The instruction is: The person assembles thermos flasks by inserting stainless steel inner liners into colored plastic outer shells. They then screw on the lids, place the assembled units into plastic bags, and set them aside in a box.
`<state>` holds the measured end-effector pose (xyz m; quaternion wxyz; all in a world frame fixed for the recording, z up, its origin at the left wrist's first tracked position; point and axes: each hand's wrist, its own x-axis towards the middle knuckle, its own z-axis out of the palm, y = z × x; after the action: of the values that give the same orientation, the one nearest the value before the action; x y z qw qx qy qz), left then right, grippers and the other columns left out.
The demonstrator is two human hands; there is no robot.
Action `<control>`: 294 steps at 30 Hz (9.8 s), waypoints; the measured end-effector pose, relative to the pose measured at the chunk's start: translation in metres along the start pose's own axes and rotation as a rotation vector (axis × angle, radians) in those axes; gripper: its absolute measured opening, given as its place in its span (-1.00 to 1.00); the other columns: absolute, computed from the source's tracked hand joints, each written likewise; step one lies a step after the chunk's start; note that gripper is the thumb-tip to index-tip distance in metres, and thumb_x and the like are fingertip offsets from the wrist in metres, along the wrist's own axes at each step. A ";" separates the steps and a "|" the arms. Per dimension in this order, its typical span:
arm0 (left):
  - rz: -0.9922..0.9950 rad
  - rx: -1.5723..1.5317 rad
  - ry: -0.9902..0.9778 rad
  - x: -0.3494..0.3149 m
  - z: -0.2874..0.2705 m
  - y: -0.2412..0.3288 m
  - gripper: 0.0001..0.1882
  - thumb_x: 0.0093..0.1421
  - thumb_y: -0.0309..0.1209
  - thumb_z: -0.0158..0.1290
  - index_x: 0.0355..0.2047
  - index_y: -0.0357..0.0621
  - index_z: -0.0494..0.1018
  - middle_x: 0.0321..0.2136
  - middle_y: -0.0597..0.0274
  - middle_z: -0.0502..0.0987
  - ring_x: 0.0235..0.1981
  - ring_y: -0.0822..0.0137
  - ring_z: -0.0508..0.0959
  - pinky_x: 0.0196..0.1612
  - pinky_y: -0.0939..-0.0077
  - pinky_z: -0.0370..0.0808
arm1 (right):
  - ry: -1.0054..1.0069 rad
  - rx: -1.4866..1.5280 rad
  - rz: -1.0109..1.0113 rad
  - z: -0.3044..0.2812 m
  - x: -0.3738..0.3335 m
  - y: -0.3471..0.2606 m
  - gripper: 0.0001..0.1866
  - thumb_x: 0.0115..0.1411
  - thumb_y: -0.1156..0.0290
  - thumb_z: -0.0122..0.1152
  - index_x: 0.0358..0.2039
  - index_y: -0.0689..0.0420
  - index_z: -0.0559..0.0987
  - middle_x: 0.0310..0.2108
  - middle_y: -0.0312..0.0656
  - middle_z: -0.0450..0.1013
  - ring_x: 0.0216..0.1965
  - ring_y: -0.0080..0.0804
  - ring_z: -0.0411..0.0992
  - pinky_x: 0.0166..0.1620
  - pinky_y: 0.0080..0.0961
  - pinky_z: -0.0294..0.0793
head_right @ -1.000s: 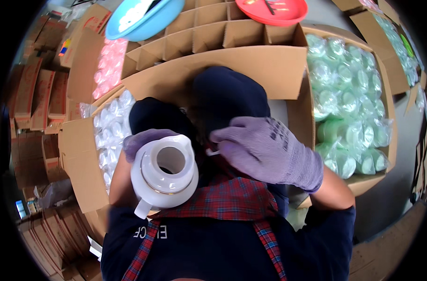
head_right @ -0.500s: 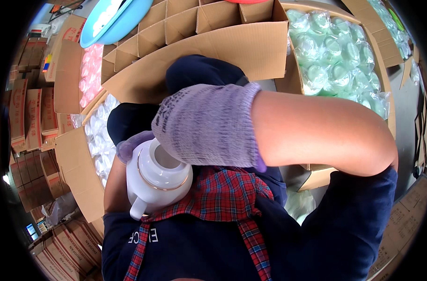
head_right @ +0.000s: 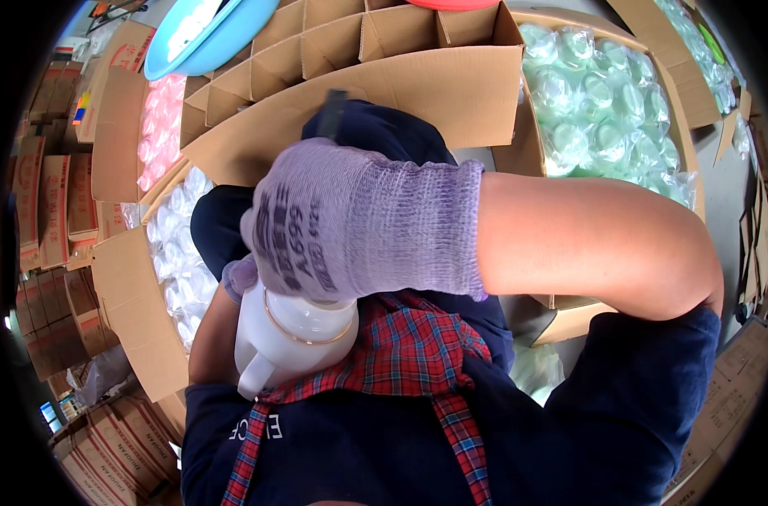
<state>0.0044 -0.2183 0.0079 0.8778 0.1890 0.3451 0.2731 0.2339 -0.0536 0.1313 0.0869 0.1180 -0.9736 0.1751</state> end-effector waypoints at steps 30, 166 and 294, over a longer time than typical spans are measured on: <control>0.704 1.915 -0.175 -0.013 0.076 0.046 -0.66 0.10 -0.33 0.03 -0.10 -0.04 0.53 -0.06 0.20 0.50 0.09 0.12 0.45 0.23 0.07 0.40 | 1.218 -0.075 0.676 0.019 -0.125 0.183 -0.90 0.24 0.63 0.17 -0.23 0.23 0.53 -0.33 -0.19 0.51 -0.36 -0.43 0.46 -0.27 -0.51 0.48; 0.879 0.475 0.689 -0.019 0.062 0.010 0.40 -0.08 -0.48 0.42 0.46 -0.14 -0.48 0.39 -0.15 0.08 0.37 -0.02 0.21 0.38 0.14 0.13 | 0.146 0.969 0.179 -0.061 0.006 0.162 -0.27 0.12 0.32 0.31 0.29 0.21 0.32 0.14 -0.16 0.40 0.14 -0.44 0.37 0.15 -0.47 0.43; 0.729 1.138 1.023 -0.004 -0.026 0.045 -0.48 0.33 -0.34 -0.28 0.19 -0.30 0.40 0.30 -0.21 0.28 0.41 -0.13 0.13 0.43 0.04 -0.21 | 0.421 0.548 -0.074 0.053 0.021 0.026 0.02 0.03 -0.43 0.07 0.08 0.39 0.43 0.06 0.24 0.41 0.10 0.26 0.40 0.14 0.18 0.30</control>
<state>-0.0321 -0.1820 0.0147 0.2419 0.5545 0.7020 0.3758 0.2007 -0.0537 0.0784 0.2574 0.1334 -0.8461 0.4473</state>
